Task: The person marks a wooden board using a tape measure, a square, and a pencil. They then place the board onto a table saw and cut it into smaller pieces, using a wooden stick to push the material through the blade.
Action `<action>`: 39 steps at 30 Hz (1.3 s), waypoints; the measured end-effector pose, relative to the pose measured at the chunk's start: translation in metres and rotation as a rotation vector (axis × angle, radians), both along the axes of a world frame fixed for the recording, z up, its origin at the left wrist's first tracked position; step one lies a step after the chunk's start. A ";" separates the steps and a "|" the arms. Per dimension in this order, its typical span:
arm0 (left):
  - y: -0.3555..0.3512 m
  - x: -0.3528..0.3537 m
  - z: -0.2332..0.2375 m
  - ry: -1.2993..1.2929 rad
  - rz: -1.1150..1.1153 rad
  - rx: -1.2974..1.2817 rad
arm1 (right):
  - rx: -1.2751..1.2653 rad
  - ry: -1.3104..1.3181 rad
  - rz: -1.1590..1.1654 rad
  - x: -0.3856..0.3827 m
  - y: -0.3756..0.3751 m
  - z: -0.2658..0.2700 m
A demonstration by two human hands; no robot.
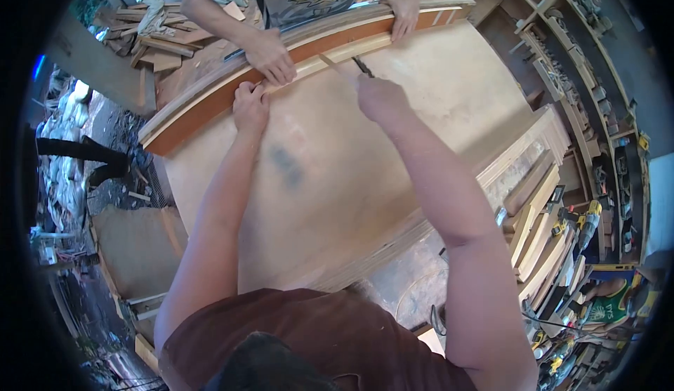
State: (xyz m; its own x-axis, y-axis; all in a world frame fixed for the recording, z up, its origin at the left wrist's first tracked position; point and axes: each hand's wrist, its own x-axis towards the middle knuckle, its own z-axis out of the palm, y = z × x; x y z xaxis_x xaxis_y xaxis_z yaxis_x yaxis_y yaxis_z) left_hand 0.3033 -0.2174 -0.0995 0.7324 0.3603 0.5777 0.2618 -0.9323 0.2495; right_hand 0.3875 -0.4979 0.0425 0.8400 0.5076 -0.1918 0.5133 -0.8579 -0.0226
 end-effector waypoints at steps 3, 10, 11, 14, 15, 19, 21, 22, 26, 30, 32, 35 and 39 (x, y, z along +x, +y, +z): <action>0.000 -0.001 0.000 0.027 0.012 0.012 | 0.093 0.079 -0.061 -0.007 0.029 -0.039; 0.002 -0.001 -0.001 0.057 0.019 -0.013 | 0.192 0.164 -0.213 -0.029 0.058 -0.035; 0.000 -0.001 0.000 0.073 0.027 -0.016 | 0.184 0.160 -0.216 -0.030 0.058 -0.036; -0.001 -0.003 0.003 0.077 0.018 -0.016 | 0.174 0.167 -0.221 -0.042 0.052 -0.041; 0.000 -0.003 0.004 0.071 0.008 -0.017 | 0.180 0.142 -0.192 -0.042 0.048 -0.039; 0.001 -0.001 -0.001 0.083 0.010 -0.023 | 0.225 0.133 -0.116 -0.092 -0.002 0.019; 0.002 0.000 -0.004 0.084 0.004 -0.022 | 0.253 0.163 -0.140 -0.144 -0.047 0.053; 0.002 0.000 -0.004 0.062 0.004 -0.003 | 0.268 0.145 -0.161 -0.172 -0.077 0.058; 0.000 -0.001 -0.002 0.050 -0.002 0.004 | 0.408 0.327 -0.317 -0.295 -0.176 0.078; -0.012 -0.010 0.026 0.216 0.015 -0.018 | 0.617 0.421 -0.593 -0.412 -0.232 0.059; -0.012 -0.012 0.033 0.311 0.014 -0.041 | 0.878 0.481 -0.890 -0.455 -0.237 0.049; -0.013 -0.023 0.045 0.388 -0.019 -0.089 | 0.937 0.425 -0.927 -0.491 -0.235 0.034; -0.011 -0.071 0.019 0.332 -0.251 -0.003 | 0.973 0.372 -0.872 -0.502 -0.231 0.038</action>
